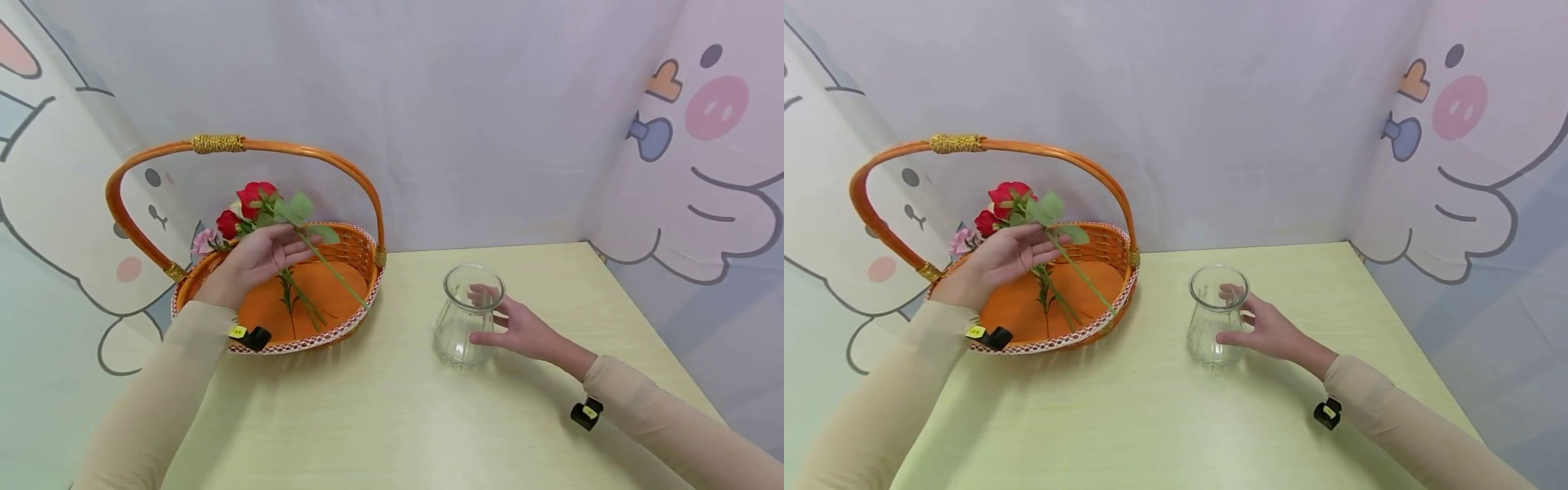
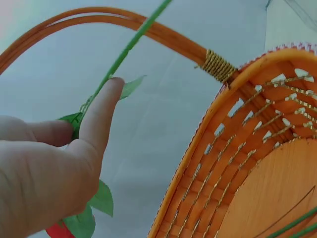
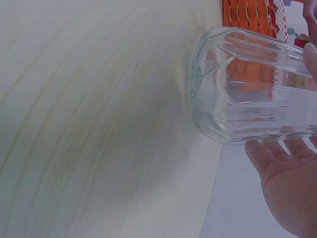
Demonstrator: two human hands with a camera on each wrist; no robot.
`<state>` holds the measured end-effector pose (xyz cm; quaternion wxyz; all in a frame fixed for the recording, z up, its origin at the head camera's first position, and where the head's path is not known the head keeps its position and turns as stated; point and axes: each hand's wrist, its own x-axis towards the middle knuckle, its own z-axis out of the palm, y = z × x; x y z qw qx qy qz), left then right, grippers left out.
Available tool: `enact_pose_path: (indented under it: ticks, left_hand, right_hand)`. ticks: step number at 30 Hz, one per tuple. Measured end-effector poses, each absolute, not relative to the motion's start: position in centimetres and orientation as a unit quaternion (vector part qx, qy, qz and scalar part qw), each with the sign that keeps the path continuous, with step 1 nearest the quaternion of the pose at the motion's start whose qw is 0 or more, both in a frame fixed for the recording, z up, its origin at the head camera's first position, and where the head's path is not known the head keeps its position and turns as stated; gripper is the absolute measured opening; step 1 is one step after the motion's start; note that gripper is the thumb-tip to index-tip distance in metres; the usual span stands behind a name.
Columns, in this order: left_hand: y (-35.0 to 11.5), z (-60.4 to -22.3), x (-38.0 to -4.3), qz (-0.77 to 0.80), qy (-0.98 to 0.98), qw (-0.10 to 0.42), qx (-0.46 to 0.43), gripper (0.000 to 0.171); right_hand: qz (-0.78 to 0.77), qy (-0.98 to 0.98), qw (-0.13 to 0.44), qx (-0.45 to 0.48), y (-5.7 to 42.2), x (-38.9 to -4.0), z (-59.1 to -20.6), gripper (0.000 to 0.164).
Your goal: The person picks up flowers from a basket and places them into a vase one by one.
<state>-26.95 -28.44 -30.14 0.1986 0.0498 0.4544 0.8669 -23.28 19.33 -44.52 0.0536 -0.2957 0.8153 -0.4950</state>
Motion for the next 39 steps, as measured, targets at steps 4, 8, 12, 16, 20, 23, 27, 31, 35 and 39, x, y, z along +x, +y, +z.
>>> enact_pose_path:
  ticks: [4,8,12,16,20,23,27,31,35,39]
  left_hand:
    - [-27.3,-30.1,-26.8,0.873,0.446,0.191,0.037,0.030]
    - [-26.1,-30.1,-26.4,0.883,0.432,0.179,0.032,0.028]
    - [-25.0,-30.1,-26.1,0.888,0.426,0.169,0.048,0.026]
    - [-24.0,-30.2,-25.7,0.890,0.422,0.162,0.066,0.024]
    - [-23.0,-30.4,-25.5,0.893,0.417,0.147,0.086,0.021]
    - [-22.3,-30.6,-25.4,0.894,0.417,0.129,0.102,0.018]
    - [-21.8,-31.3,-25.5,0.895,0.407,0.122,0.135,0.022]
    - [-21.3,-31.9,-25.6,0.894,0.397,0.126,0.164,0.029]
    - [-20.8,-32.1,-25.7,0.898,0.382,0.126,0.179,0.030]
    - [-20.5,-31.9,-25.7,0.900,0.364,0.123,0.206,0.028]
  right_hand:
    - [-0.494,0.816,0.053,-0.296,19.3,-23.3,-44.5,0.085]
    - [-0.495,0.815,0.054,-0.296,19.3,-23.3,-44.5,0.085]
    - [-0.497,0.814,0.055,-0.296,19.3,-23.3,-44.5,0.085]
    - [-0.497,0.814,0.054,-0.295,19.3,-23.2,-44.6,0.085]
    - [-0.496,0.815,0.053,-0.295,19.3,-23.2,-44.5,0.085]
    - [-0.498,0.813,0.055,-0.296,19.3,-23.2,-44.4,0.085]
    - [-0.502,0.811,0.058,-0.295,19.3,-23.2,-44.4,0.085]
    - [-0.503,0.810,0.059,-0.295,19.4,-23.2,-44.5,0.085]
    - [-0.505,0.808,0.059,-0.297,19.5,-23.4,-44.6,0.084]
    - [-0.505,0.807,0.060,-0.299,19.5,-23.5,-44.7,0.085]
